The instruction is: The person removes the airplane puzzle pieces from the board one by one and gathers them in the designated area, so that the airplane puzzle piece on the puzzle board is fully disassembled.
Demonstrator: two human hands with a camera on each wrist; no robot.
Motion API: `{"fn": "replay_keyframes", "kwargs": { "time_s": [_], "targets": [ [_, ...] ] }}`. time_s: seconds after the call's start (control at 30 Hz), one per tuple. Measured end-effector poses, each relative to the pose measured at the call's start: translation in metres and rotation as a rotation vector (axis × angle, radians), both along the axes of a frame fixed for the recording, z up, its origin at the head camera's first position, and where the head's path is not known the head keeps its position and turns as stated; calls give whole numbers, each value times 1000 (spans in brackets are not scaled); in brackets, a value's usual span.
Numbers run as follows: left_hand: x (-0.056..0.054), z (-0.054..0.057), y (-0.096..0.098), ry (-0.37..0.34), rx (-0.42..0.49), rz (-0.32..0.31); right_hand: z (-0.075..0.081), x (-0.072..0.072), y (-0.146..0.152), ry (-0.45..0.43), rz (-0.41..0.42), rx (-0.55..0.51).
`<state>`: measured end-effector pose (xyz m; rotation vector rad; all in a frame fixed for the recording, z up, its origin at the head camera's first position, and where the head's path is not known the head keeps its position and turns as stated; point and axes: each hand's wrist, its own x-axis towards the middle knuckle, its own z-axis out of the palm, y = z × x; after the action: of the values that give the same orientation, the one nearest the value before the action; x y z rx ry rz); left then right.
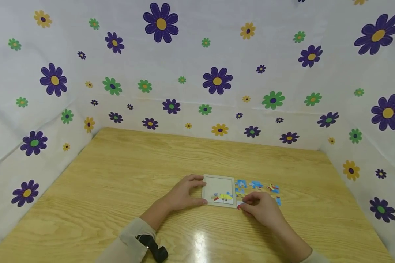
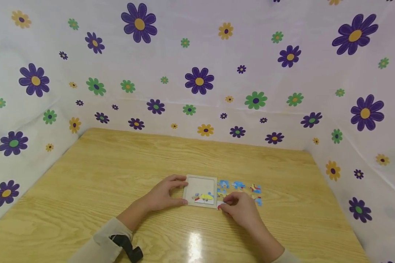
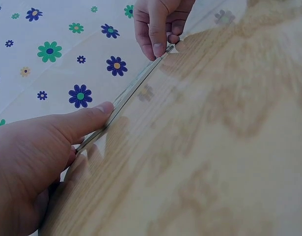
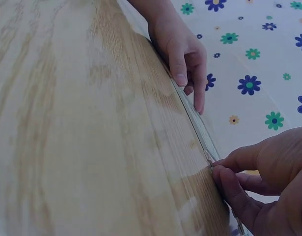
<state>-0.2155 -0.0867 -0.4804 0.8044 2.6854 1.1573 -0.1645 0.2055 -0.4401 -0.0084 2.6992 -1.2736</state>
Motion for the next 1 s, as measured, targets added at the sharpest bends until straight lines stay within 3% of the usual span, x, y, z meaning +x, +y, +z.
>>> {"fn": "replay_keyframes", "kwargs": {
  "time_s": [0.3,0.43,0.7,1.0],
  "targets": [
    [0,2,2,12,-4,1,15,-3,-7,-11,15,-7],
    [1,3,2,0,-1,6,14,-8,-13,-8,47,-66],
    [0,1,3,13,-2,2,-1,-20,-28,-8,261,-259],
    [1,3,2,16,3,-4,-9,-22,-38,39,309,-109]
  ]
}}
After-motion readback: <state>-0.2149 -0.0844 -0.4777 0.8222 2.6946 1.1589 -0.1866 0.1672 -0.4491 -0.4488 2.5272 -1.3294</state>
